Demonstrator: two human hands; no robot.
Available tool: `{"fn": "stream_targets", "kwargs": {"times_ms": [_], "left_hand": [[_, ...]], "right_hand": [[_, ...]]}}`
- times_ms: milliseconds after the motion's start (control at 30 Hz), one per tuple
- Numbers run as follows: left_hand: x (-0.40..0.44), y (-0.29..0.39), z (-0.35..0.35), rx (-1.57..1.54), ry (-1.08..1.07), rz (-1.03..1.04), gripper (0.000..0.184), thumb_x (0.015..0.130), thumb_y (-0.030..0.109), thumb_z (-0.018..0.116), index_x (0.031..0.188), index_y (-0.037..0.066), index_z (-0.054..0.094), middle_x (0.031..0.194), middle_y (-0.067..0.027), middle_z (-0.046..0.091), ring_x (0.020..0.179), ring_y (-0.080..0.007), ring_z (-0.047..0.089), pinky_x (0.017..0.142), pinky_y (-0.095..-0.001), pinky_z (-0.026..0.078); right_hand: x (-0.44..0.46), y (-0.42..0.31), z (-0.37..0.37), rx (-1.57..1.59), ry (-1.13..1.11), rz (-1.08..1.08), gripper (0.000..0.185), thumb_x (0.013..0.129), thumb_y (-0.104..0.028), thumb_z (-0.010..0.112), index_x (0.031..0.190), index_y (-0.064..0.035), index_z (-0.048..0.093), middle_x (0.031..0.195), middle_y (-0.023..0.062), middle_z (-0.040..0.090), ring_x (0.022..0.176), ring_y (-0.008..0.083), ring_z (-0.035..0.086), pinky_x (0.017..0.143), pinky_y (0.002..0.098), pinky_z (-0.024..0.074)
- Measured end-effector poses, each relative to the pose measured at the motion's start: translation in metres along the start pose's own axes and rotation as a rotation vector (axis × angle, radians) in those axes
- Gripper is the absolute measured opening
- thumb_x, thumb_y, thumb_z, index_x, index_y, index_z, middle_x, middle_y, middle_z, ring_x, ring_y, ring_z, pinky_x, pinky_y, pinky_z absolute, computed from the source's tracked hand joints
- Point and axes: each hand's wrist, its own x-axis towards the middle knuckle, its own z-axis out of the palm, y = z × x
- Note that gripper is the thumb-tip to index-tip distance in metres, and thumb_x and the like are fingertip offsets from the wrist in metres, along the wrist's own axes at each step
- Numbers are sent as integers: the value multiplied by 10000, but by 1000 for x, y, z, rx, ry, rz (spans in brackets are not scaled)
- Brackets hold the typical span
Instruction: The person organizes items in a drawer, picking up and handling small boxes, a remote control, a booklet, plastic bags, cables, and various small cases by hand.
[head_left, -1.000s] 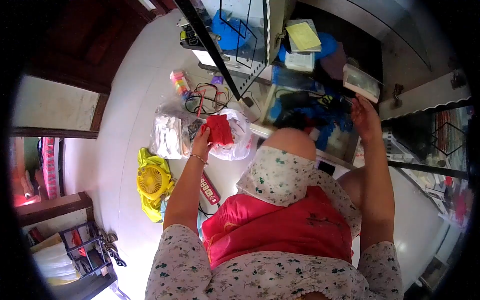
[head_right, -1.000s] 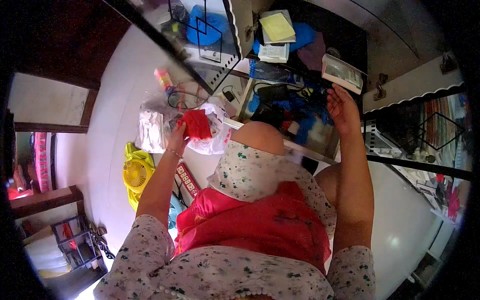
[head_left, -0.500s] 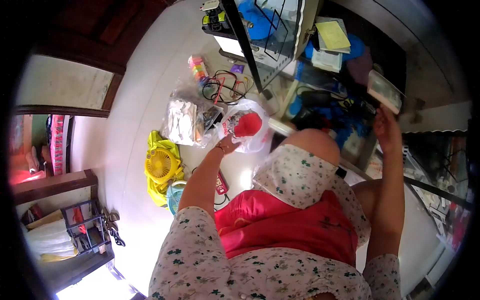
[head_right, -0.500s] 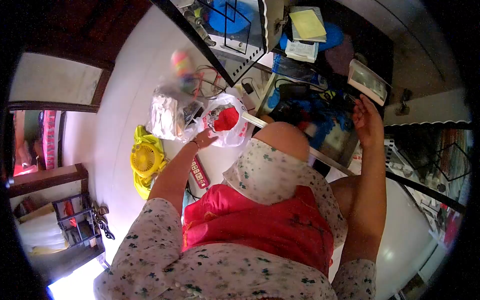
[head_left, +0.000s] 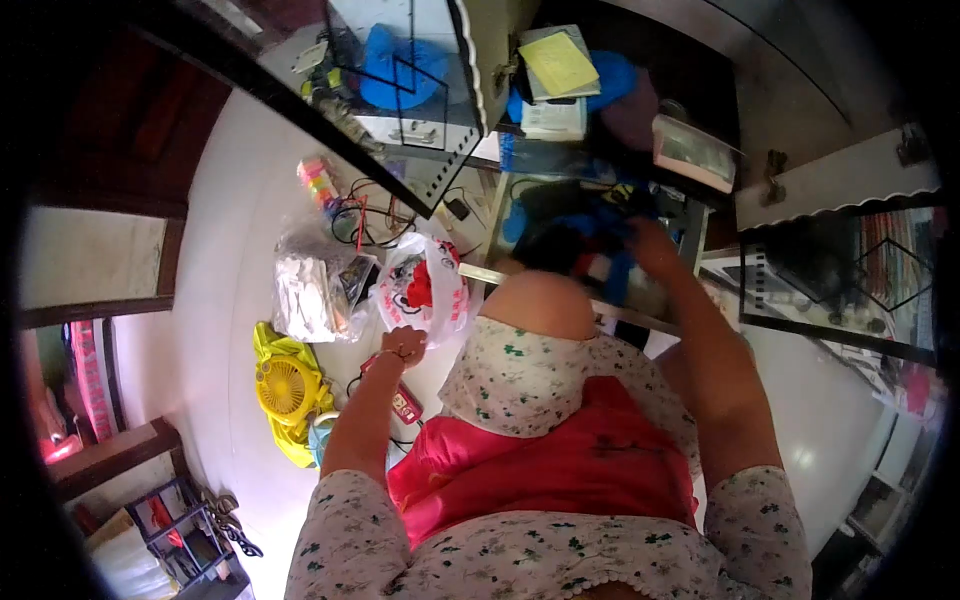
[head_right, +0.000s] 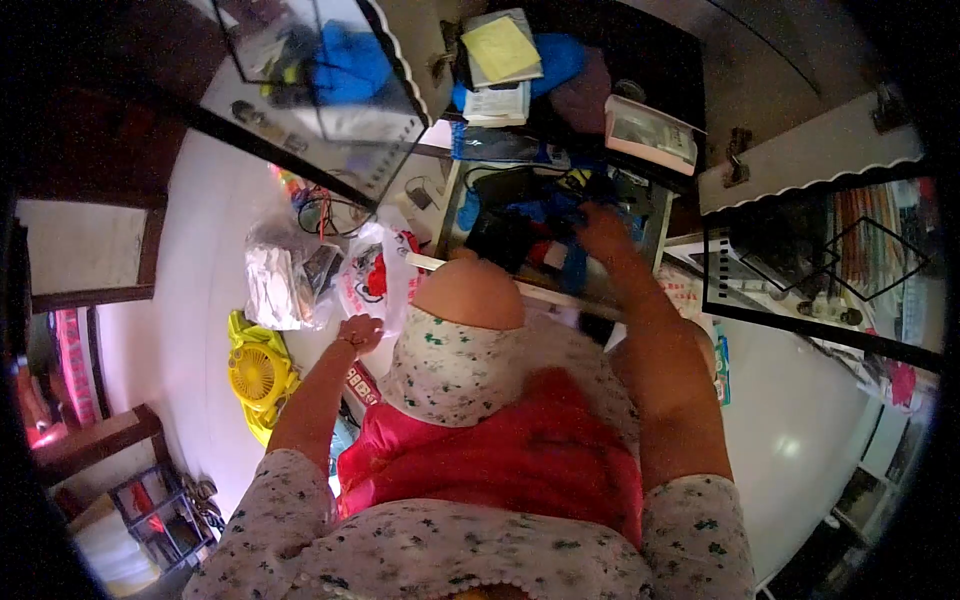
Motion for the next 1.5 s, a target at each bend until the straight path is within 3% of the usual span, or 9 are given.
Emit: {"fn": "stream_targets", "kwargs": {"times_ms": [200,400,467,533,800,933,1100,1233,1500], "left_hand": [[-25,-23,-28,250,-146,18,289,792,347,500,1030,202,574,1000,-94,570,959,-289,549,808,-467,428],[-41,-3,-75,-156,610,177,214,779,200,542,962,94,578,903,-116,569,861,-290,563,726,-389,458],[-44,19,-97,-279,728,278,202,781,152,539,964,71,571,915,-129,568,844,-297,562,716,-381,463],[-46,44,-120,-399,845,389,193,783,103,537,965,48,565,928,-142,567,827,-303,561,707,-373,467],[-97,176,-242,-1264,436,834,349,880,133,508,1208,43,427,1124,-73,516,961,-141,532,824,-248,420],[-115,233,-263,-1038,429,1097,410,868,36,494,1257,48,364,1138,-71,495,997,-136,498,853,-251,403],[-110,248,-249,-781,155,971,423,890,114,485,1288,71,347,1203,-100,455,1059,-158,456,873,-267,386],[-119,251,-250,-563,171,882,439,850,138,542,1254,71,384,1159,-105,488,903,-147,515,768,-273,434],[-100,266,-251,-571,106,849,425,861,148,525,1254,64,387,1132,-95,494,889,-146,518,766,-265,431]], "right_hand": [[-4,-26,12,-260,-226,17,323,765,-250,581,1009,-40,550,998,196,561,925,359,534,797,413,436],[9,-42,-57,92,-154,16,253,823,-211,548,999,-33,519,953,183,546,851,315,588,707,424,475],[-1,-48,-92,978,-239,291,218,833,-164,539,1006,-41,485,927,136,544,903,304,591,711,386,486],[-18,-57,-120,1245,-169,289,212,841,-151,527,1016,-45,470,917,117,541,944,308,578,719,380,490],[-111,-85,-188,1877,-128,20,220,850,-133,500,1052,-53,466,1112,159,532,980,348,555,792,413,477],[-177,-65,-200,1943,-64,6,213,850,-126,500,1051,-64,466,1085,148,544,977,357,553,776,413,476],[-308,57,-179,1903,211,186,112,839,-102,501,935,-60,464,942,123,557,859,364,599,725,410,488],[-406,135,-122,1711,524,775,203,830,-121,500,1003,-15,481,886,136,574,854,317,609,670,356,503],[-501,211,-10,1789,949,823,317,852,-153,504,1086,56,463,878,104,583,701,177,560,585,235,451]]}}
